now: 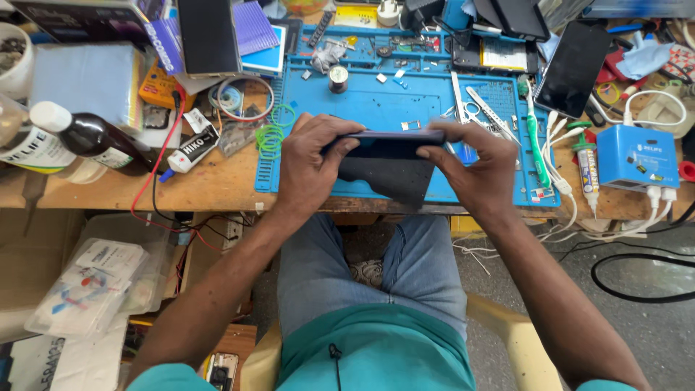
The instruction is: The person uses tweezers and a screwdriver to manipulate internal components of a disassembled smartphone, then reassembles the device and tests the screen. The person handles the phone frame, battery, and display while working at a cluttered repair bench.
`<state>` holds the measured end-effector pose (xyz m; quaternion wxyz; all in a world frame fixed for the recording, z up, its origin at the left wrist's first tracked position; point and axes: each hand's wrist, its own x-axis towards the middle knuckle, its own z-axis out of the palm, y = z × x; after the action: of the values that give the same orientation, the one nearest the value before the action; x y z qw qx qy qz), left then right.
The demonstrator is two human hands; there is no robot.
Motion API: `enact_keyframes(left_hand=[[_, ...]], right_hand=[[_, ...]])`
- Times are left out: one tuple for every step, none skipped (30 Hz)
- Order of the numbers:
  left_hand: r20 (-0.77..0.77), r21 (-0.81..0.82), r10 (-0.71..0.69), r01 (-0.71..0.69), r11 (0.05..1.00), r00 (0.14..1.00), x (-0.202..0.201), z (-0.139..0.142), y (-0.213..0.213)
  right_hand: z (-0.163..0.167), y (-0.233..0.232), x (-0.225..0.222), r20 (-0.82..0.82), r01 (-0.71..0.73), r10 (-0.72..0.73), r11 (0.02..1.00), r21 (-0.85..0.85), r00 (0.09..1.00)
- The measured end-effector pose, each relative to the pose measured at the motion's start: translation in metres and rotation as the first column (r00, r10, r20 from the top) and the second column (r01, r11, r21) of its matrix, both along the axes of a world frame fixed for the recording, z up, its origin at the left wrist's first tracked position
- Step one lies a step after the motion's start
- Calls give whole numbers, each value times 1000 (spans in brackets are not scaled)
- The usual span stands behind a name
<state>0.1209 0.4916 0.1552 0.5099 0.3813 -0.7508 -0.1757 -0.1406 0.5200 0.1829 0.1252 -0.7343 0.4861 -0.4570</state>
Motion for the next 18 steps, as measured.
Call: enact_keyframes(left_hand=[[-150, 125, -23, 42, 991, 988, -3, 3, 3], [-300, 246, -21, 99, 964, 954, -8, 7, 9], [-445, 345, 0, 172, 923, 896, -12, 14, 13], [-454, 331, -21, 191, 924, 891, -15, 22, 16], [-456, 290, -57, 208, 934, 888, -17, 31, 19], [-454, 242, -97, 228, 943, 886, -18, 42, 13], [-426, 150, -138, 220, 964, 894, -18, 54, 7], [-398, 85, -163, 213, 973, 903, -16, 63, 7], [-375, 48, -173, 206, 977, 911, -14, 70, 12], [-298, -14, -182, 186, 982, 937, -11, 76, 16], [-220, -68, -182, 171, 983, 958, -9, 82, 18], [-137, -128, -180, 163, 978, 974, -7, 86, 23], [-112, -114, -177, 164, 980, 978, -7, 89, 30], [-80, -111, -179, 169, 979, 981, -7, 92, 31], [-45, -111, -184, 178, 978, 982, -8, 92, 32], [-49, -117, -172, 166, 979, 984, -8, 92, 31], [-54, -117, -161, 154, 981, 985, -10, 89, 29], [-62, -114, -149, 142, 983, 987, -10, 84, 28]], right_hand=[[10, 2, 1, 54, -28, 30, 998, -48, 998], [23, 8, 2, 37, -9, 9, 1000, -22, 999], [38, 14, 3, 17, 8, -8, 1000, -3, 1000], [53, 11, 7, -6, 23, -23, 1000, -16, 1000], [68, 10, 12, -38, -5, 3, 999, -45, 999], [81, 10, 17, -71, -29, 24, 996, -79, 997], [94, 7, 21, -107, -51, 40, 994, -96, 993], [104, 3, 26, -159, -54, 32, 990, -131, 987], [110, 3, 31, -213, -59, 28, 989, -137, 977], [111, 10, 35, -268, -66, 31, 990, -122, 963], [110, 18, 38, -280, -74, 43, 992, -101, 959], [110, 23, 40, -291, -80, 52, 993, -86, 955], [108, 29, 40, -300, -84, 54, 993, -87, 952], [107, 30, 42, -311, -90, 47, 988, -125, 949], [105, 31, 44, -320, -92, 35, 982, -166, 947], [104, 32, 44, -327, -92, 21, 975, -204, 945], [103, 31, 44, -313, -94, 26, 974, -206, 949], [103, 30, 45, -301, -98, 32, 974, -205, 953]])
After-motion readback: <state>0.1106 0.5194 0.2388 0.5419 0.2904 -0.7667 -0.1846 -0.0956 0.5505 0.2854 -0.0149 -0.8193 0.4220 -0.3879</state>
